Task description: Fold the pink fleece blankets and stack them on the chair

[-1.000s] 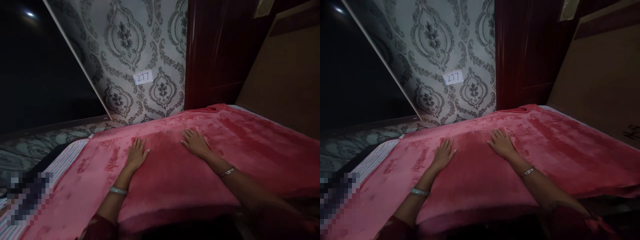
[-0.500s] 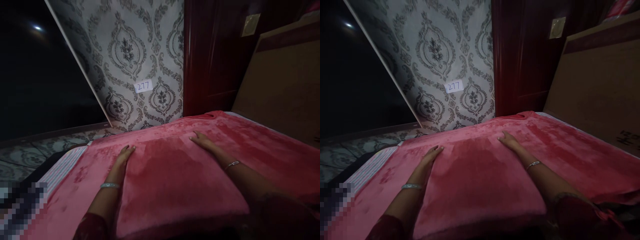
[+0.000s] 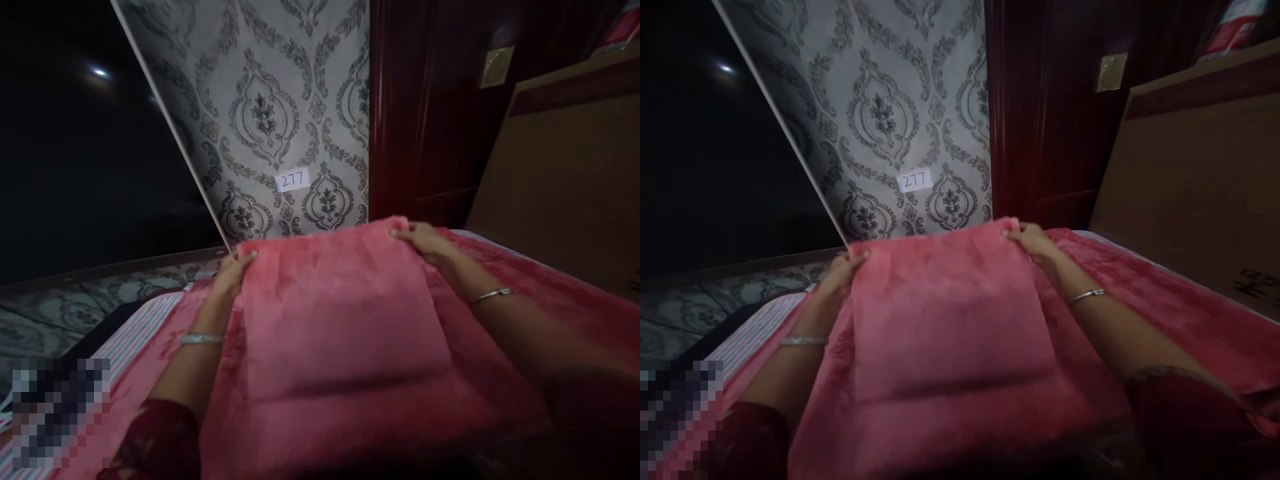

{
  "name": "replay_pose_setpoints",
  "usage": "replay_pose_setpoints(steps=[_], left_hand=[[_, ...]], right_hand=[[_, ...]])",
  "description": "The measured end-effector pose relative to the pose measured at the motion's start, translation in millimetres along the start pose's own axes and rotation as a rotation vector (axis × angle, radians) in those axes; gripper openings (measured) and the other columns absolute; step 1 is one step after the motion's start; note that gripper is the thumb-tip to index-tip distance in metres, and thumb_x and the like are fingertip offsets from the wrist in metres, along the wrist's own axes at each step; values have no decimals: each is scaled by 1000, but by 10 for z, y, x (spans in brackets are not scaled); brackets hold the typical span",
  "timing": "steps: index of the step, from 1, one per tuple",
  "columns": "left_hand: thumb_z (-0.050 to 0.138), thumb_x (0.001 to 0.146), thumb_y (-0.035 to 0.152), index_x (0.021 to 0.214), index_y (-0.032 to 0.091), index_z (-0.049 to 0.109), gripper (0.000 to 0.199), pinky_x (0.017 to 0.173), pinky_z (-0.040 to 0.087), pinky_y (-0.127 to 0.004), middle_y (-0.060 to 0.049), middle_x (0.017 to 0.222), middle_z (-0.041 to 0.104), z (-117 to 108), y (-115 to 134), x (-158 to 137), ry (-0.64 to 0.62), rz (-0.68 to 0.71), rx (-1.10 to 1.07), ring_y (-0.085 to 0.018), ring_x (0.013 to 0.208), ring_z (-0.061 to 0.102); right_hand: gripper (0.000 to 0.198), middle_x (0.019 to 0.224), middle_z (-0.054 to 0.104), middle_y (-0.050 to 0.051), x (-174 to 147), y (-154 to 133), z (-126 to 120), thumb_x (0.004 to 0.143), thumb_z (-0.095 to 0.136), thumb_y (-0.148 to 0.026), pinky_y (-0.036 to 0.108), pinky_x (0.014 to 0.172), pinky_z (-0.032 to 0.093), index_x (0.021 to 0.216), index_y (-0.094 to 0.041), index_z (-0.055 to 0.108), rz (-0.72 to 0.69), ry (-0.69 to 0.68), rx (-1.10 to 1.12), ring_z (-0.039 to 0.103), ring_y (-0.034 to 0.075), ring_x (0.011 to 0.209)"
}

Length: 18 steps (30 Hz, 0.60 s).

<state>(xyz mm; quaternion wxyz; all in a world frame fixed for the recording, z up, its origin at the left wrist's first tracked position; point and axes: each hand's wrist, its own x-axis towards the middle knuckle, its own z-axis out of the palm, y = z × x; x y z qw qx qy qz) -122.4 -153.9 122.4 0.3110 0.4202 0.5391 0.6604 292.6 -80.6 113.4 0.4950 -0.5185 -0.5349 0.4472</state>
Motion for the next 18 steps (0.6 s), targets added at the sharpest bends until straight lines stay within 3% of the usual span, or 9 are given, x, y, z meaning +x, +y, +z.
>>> replay_pose_setpoints(steps=[4, 7, 10, 12, 15, 18], left_hand=[[86, 52, 36, 84, 20, 63, 42, 68, 55, -26, 2, 79, 68, -75, 746, 60, 30, 457, 84, -14, 71, 63], [77, 66, 33, 94, 20, 62, 34, 79, 54, -29, 2, 86, 66, -223, 901, -182, 74, 682, 324, -14, 80, 60], [66, 73, 32, 102, 22, 60, 31, 93, 53, -37, -2, 103, 68, -462, 479, -639, 23, 773, 630, -20, 97, 64], [61, 74, 33, 99, 24, 58, 27, 99, 52, -42, -7, 112, 68, -635, -27, -999, -124, 773, 771, -25, 109, 63], [54, 76, 24, 91, 26, 59, 16, 95, 54, -43, -10, 108, 71, -840, -758, -1513, -393, 664, 969, -26, 106, 66], [49, 78, 14, 96, 24, 63, 25, 96, 55, -42, -13, 112, 71, -949, -1103, -1854, -459, 673, 1058, -26, 110, 65]], right_hand=[[37, 121, 71, -5, -138, -644, -238, 75, 73, -31, 40, 108, 50, 111, -35, 65, -547, 108, -2, 64, 21, 116], [47, 134, 66, -4, -475, -699, -378, 80, 68, -44, 44, 112, 45, 126, -42, 60, -718, 220, -261, 56, 27, 128], [48, 132, 66, 6, -850, -128, -470, 85, 54, -50, 52, 109, 45, 132, -38, 58, -656, 308, -591, 55, 36, 129], [45, 127, 66, 12, -1066, 523, -524, 84, 49, -48, 53, 108, 47, 125, -35, 63, -638, 182, -705, 56, 37, 125], [31, 110, 70, 14, -1354, 1504, -612, 83, 50, -40, 56, 96, 54, 107, -31, 67, -730, -103, -770, 64, 36, 110], [32, 113, 70, 13, -1571, 2045, -695, 86, 48, -30, 53, 97, 53, 112, -27, 67, -760, -117, -817, 64, 32, 112]])
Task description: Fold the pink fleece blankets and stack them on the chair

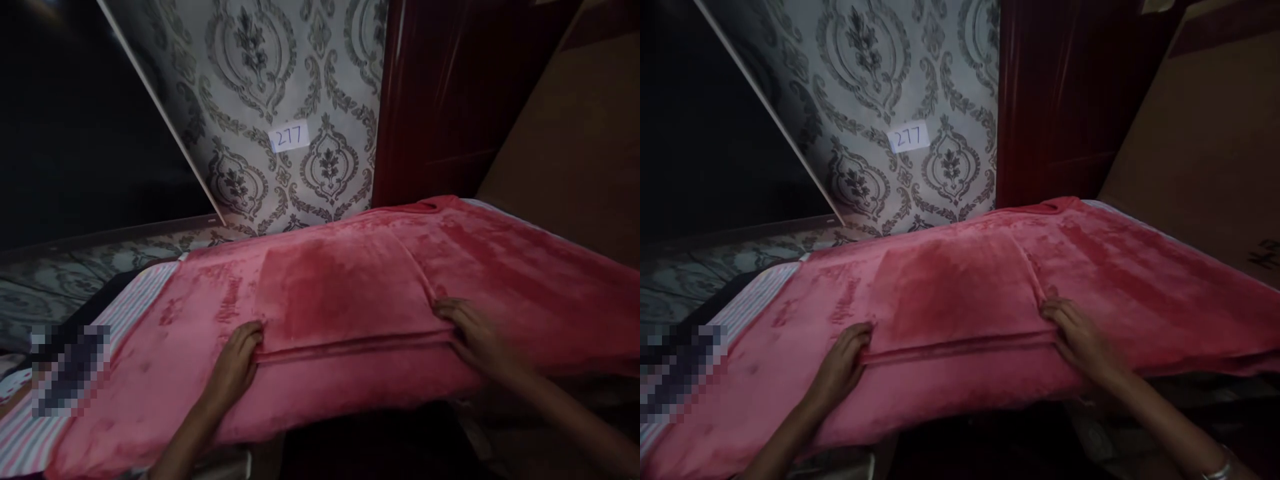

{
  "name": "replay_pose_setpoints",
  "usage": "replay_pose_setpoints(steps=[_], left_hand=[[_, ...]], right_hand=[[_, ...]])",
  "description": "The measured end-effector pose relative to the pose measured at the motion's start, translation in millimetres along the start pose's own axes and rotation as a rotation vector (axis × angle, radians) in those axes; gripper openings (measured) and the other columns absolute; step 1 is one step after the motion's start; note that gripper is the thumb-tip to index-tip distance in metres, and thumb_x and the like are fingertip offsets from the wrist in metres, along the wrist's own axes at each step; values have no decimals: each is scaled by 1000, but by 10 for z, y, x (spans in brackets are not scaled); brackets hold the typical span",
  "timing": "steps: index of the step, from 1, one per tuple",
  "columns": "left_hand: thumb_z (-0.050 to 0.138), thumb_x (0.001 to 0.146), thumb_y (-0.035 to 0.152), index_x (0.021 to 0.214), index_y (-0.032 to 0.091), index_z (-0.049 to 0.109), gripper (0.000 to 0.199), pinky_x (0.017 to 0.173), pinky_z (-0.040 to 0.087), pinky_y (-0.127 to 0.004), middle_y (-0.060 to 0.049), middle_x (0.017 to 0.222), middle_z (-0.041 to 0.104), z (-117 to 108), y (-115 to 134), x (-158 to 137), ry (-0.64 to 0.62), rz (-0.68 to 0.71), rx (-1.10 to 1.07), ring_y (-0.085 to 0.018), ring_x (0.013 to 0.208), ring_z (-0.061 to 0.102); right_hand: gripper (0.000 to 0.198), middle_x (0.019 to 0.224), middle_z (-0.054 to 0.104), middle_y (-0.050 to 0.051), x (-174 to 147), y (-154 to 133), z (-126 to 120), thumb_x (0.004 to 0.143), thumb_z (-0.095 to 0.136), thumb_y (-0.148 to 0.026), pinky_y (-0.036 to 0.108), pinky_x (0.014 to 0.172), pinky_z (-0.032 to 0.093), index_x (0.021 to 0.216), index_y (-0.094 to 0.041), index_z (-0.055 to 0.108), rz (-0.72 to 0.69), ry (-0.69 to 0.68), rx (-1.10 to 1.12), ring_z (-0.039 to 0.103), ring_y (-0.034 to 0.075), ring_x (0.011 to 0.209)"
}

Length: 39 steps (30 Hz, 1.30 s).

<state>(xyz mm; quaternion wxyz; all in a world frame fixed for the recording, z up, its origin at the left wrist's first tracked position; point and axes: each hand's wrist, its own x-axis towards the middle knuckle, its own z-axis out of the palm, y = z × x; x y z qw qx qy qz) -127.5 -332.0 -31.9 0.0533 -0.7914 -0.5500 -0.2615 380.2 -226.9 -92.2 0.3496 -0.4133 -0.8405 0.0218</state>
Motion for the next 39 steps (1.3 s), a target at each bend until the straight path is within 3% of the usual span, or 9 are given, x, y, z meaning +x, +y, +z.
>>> replay_pose_setpoints(steps=[4, 9, 12, 17, 20, 22, 26, 30, 39], left_hand=[[51, 81, 19, 105, 26, 66, 28, 101, 53, -44, -11, 122, 70, -157, 71, -79, 8, -17, -62, -26, 117, 64], [45, 92, 37, 110, 28, 70, 32, 109, 48, -43, -6, 121, 74, -425, 76, 254, 49, -219, -174, -26, 119, 65], [43, 93, 42, 132, 21, 63, 49, 115, 42, -43, -9, 140, 64, -339, 131, 769, -26, -301, -76, -26, 132, 57], [46, 95, 35, 150, 8, 45, 61, 123, 26, -37, -15, 160, 42, -18, 347, 1977, -312, -245, 71, -25, 150, 35], [47, 98, 37, 150, 11, 46, 58, 118, 33, -37, -18, 158, 45, 132, 381, 2560, -349, -343, 155, -27, 147, 40], [47, 98, 41, 145, 15, 52, 54, 114, 37, -42, -18, 151, 53, 242, 326, 2772, -345, -433, 189, -31, 141, 48], [46, 98, 43, 135, 15, 61, 49, 111, 36, -56, -22, 141, 60, 556, 135, 2747, -292, -575, 252, -38, 136, 51], [34, 101, 40, 134, 13, 62, 51, 112, 33, -57, -21, 136, 63, 840, -17, 2477, -222, -608, 289, -36, 133, 52], [28, 103, 35, 137, 20, 61, 50, 112, 33, -50, -14, 140, 63, 899, -184, 2423, -208, -599, 257, -30, 133, 51]], right_hand=[[35, 121, 68, 12, -102, -39, -131, 90, 49, -32, 48, 98, 52, 120, -28, 67, 19, -23, 10, 62, 30, 116], [33, 114, 73, 9, 257, -291, -462, 98, 45, -46, 44, 93, 54, 112, -31, 70, 146, 53, 69, 68, 29, 108], [47, 128, 69, 10, 791, -482, -389, 100, 37, -50, 46, 104, 49, 129, -27, 66, 243, 49, 28, 63, 32, 119], [66, 158, 44, 14, 2044, -650, 44, 97, 46, -41, 41, 120, 31, 155, -11, 40, 163, -214, -34, 40, 30, 145], [59, 155, 47, 15, 2642, -611, 235, 100, 45, -39, 34, 117, 33, 152, -12, 45, 331, -329, -111, 42, 28, 144], [54, 148, 55, 17, 2851, -551, 338, 101, 42, -42, 35, 112, 37, 146, -13, 53, 464, -353, -152, 49, 29, 138], [52, 136, 63, 22, 2808, -437, 597, 103, 36, -41, 49, 109, 38, 136, -9, 61, 616, -345, -217, 56, 35, 129], [51, 141, 59, 21, 2538, -329, 850, 103, 33, -39, 56, 114, 29, 131, -8, 63, 596, -310, -254, 45, 35, 136], [48, 136, 62, 18, 2489, -157, 959, 103, 30, -40, 52, 111, 32, 124, -14, 65, 558, -280, -258, 47, 31, 133]])
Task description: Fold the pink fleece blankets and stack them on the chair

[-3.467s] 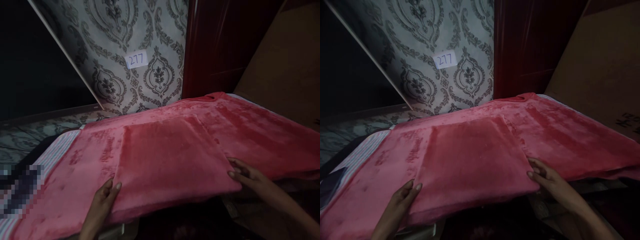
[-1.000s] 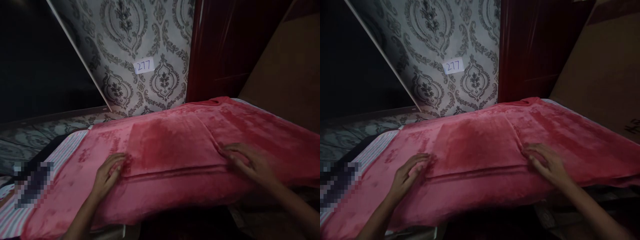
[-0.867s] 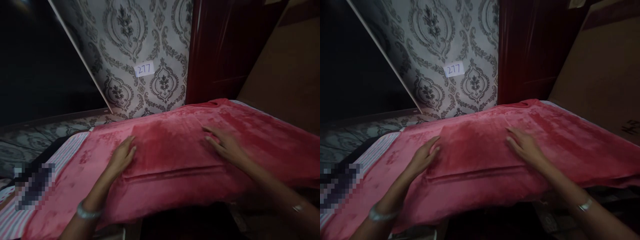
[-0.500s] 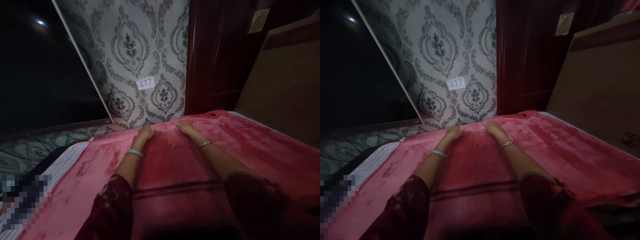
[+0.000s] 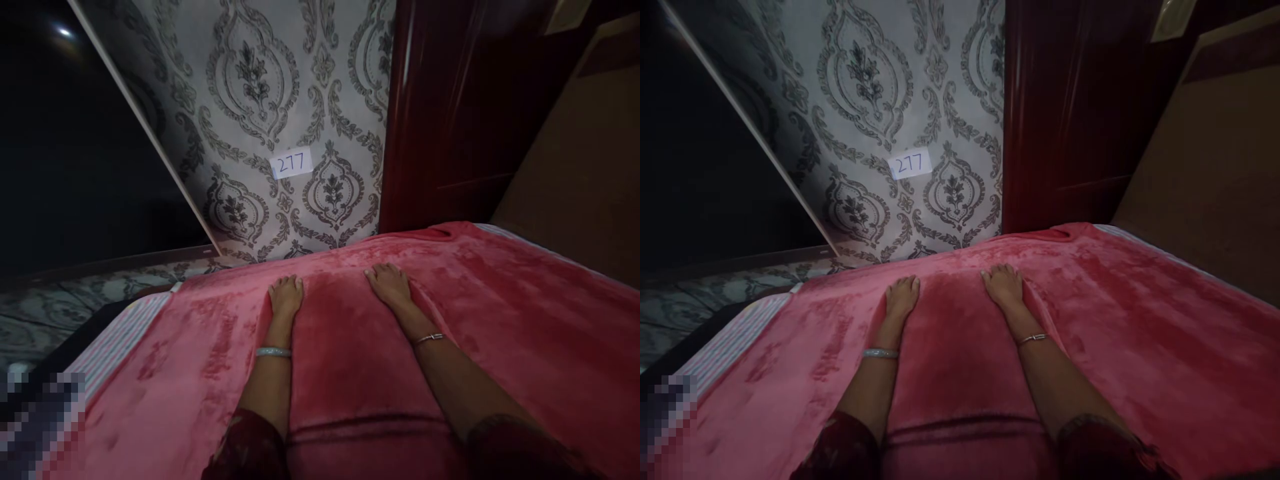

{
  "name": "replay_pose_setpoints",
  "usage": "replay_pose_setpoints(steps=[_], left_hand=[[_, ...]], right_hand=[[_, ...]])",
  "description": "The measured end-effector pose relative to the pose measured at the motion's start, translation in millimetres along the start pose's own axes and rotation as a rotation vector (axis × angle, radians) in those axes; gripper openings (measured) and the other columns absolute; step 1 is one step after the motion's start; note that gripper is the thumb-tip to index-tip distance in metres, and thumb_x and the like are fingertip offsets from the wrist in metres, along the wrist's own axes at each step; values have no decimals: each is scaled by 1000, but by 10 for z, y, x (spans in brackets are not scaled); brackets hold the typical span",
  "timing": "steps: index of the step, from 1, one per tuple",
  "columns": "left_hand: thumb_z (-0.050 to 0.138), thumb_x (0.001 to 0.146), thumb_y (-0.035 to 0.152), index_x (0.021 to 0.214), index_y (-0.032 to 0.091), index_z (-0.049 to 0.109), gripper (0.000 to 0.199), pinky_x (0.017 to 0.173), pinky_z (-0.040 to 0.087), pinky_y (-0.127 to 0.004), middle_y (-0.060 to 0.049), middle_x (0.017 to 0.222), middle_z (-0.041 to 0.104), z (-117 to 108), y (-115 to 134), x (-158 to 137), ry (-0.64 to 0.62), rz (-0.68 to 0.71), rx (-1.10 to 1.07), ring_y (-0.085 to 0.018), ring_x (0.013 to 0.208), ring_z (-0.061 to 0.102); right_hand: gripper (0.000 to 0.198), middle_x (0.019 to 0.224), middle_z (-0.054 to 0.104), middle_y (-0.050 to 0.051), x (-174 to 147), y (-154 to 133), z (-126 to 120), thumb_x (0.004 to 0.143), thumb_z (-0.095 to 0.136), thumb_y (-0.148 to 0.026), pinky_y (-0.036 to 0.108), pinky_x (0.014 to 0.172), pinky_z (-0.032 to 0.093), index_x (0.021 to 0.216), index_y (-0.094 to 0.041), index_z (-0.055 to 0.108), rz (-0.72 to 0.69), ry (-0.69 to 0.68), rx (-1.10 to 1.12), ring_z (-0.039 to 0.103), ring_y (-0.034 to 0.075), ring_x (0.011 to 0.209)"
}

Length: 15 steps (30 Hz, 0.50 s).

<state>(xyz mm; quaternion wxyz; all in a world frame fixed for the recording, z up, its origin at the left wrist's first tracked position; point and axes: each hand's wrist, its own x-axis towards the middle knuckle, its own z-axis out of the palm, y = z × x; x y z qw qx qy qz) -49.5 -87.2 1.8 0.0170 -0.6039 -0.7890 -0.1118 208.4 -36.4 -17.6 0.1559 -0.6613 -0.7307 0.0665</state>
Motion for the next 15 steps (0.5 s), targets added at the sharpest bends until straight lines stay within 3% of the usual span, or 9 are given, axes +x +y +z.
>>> replay_pose_setpoints(steps=[6, 11, 15], left_hand=[[29, 102, 35, 136, 14, 62, 52, 112, 34, -50, -17, 139, 63, -26, 42, -46, 5, -20, -15, -32, 132, 53], [36, 100, 35, 137, 13, 61, 50, 113, 35, -49, -19, 140, 62, -134, 100, -72, 1, -37, -31, -32, 134, 52], [38, 100, 30, 144, 14, 55, 50, 113, 37, -44, -18, 145, 58, -275, 79, -27, -13, -37, -58, -29, 135, 54]], right_hand=[[50, 138, 61, 19, -65, -58, -46, 104, 30, -40, 52, 112, 32, 127, -12, 64, 17, -14, -2, 46, 31, 134], [50, 139, 60, 21, -95, -129, -244, 104, 32, -38, 54, 111, 33, 131, -8, 63, 39, -57, -7, 47, 34, 135], [50, 143, 56, 24, -130, -501, -399, 103, 31, -32, 55, 112, 30, 135, -8, 61, -11, -42, -8, 46, 37, 136]])
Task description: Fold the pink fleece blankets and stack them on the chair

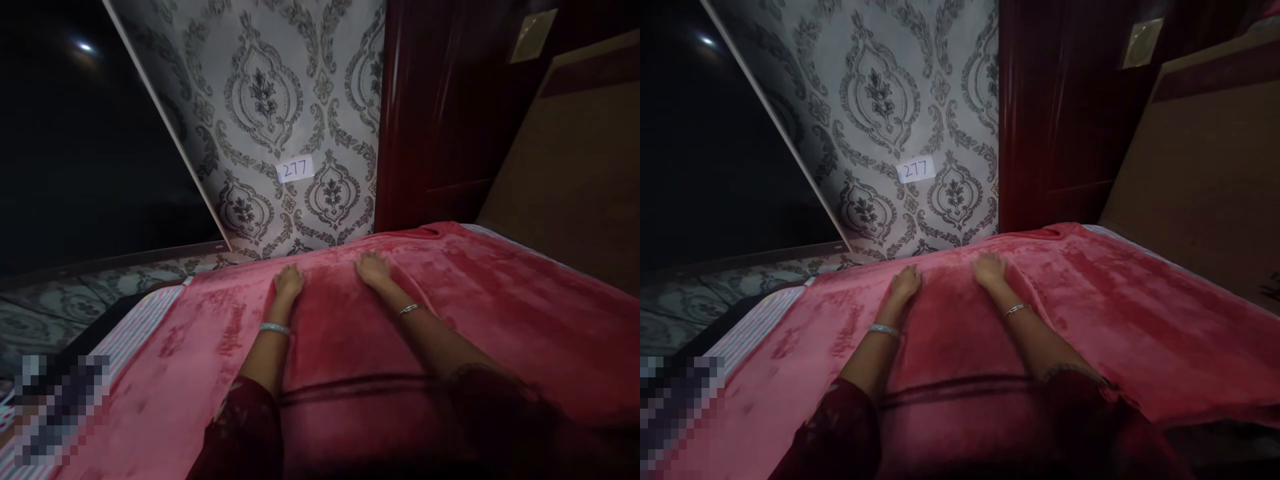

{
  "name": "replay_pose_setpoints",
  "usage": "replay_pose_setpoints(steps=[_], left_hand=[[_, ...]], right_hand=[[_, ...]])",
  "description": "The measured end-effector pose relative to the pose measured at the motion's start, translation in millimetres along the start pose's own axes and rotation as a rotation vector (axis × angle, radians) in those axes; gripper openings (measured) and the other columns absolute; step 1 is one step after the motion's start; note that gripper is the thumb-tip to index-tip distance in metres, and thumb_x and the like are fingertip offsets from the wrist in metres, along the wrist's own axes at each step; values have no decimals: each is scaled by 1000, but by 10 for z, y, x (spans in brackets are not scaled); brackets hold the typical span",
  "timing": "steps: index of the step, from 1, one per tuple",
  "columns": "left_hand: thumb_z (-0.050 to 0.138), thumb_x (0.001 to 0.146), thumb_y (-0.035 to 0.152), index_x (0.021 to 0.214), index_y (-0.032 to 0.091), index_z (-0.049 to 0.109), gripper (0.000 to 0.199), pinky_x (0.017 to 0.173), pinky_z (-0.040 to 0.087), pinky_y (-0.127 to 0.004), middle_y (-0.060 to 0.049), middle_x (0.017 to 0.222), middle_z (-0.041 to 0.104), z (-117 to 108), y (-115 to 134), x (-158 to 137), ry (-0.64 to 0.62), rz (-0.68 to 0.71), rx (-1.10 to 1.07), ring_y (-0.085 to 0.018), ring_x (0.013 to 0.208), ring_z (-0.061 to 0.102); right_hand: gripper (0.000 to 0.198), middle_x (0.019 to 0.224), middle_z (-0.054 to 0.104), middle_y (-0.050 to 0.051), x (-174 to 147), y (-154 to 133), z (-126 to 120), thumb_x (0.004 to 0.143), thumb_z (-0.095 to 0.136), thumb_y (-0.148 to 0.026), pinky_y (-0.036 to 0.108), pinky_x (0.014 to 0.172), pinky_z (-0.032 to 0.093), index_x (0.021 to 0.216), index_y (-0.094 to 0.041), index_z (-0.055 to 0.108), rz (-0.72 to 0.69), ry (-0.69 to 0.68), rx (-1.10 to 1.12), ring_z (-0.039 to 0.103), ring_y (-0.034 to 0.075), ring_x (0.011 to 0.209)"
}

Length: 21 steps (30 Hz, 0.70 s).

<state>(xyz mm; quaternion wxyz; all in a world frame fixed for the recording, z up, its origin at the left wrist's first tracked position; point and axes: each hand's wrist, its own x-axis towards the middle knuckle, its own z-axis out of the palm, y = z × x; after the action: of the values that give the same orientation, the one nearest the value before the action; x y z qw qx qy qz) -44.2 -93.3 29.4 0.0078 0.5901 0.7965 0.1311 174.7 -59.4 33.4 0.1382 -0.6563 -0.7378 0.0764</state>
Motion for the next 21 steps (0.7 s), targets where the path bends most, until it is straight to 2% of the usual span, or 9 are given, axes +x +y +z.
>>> replay_pose_setpoints(steps=[2, 5, 7, 9, 13, 18, 21], left_hand=[[37, 100, 26, 145, 15, 55, 49, 113, 38, -39, -16, 146, 58, -47, -29, -12, -1, 16, -9, -26, 136, 54], [32, 101, 22, 147, 13, 52, 51, 114, 38, -37, -15, 148, 57, -36, -86, -131, 17, 41, -2, -24, 136, 53], [31, 101, 21, 146, 11, 53, 50, 117, 35, -42, -17, 149, 56, 19, -124, -249, 39, 57, 17, -26, 139, 50], [34, 101, 21, 144, 10, 55, 49, 119, 31, -46, -18, 148, 55, 86, -153, -343, 71, 81, 43, -29, 141, 47], [36, 101, 22, 143, 13, 56, 48, 117, 35, -47, -17, 146, 57, 174, -180, -374, 124, 125, 104, -28, 139, 48], [33, 101, 23, 145, 13, 54, 49, 117, 36, -49, -16, 147, 57, 191, -184, -321, 120, 116, 98, -29, 140, 47], [32, 101, 24, 144, 12, 54, 49, 116, 36, -49, -16, 146, 57, 191, -183, -323, 119, 128, 90, -29, 138, 49]], right_hand=[[50, 147, 54, 22, -87, -333, 19, 102, 30, -29, 50, 117, 24, 139, -10, 58, -109, 14, 14, 44, 33, 139], [49, 154, 49, 15, -306, -808, 205, 103, 31, -29, 45, 120, 22, 143, -14, 55, -271, -2, 48, 37, 27, 145], [48, 157, 46, 10, -446, -974, 386, 103, 32, -30, 47, 121, 19, 144, -18, 54, -335, -22, 62, 33, 25, 148], [49, 160, 41, 7, -522, -972, 541, 104, 34, -32, 50, 123, 15, 148, -21, 50, -370, -27, 68, 29, 25, 150], [56, 163, 35, 8, -468, -568, 591, 104, 35, -45, 55, 123, 13, 153, -22, 45, -335, -9, 30, 24, 28, 152], [58, 164, 32, 12, -369, 268, 355, 105, 32, -47, 55, 121, 17, 155, -20, 44, -144, 3, -117, 26, 31, 152], [60, 166, 28, 11, -414, 753, 294, 104, 29, -51, 60, 117, 26, 156, -24, 40, 8, 12, -110, 28, 34, 150]])
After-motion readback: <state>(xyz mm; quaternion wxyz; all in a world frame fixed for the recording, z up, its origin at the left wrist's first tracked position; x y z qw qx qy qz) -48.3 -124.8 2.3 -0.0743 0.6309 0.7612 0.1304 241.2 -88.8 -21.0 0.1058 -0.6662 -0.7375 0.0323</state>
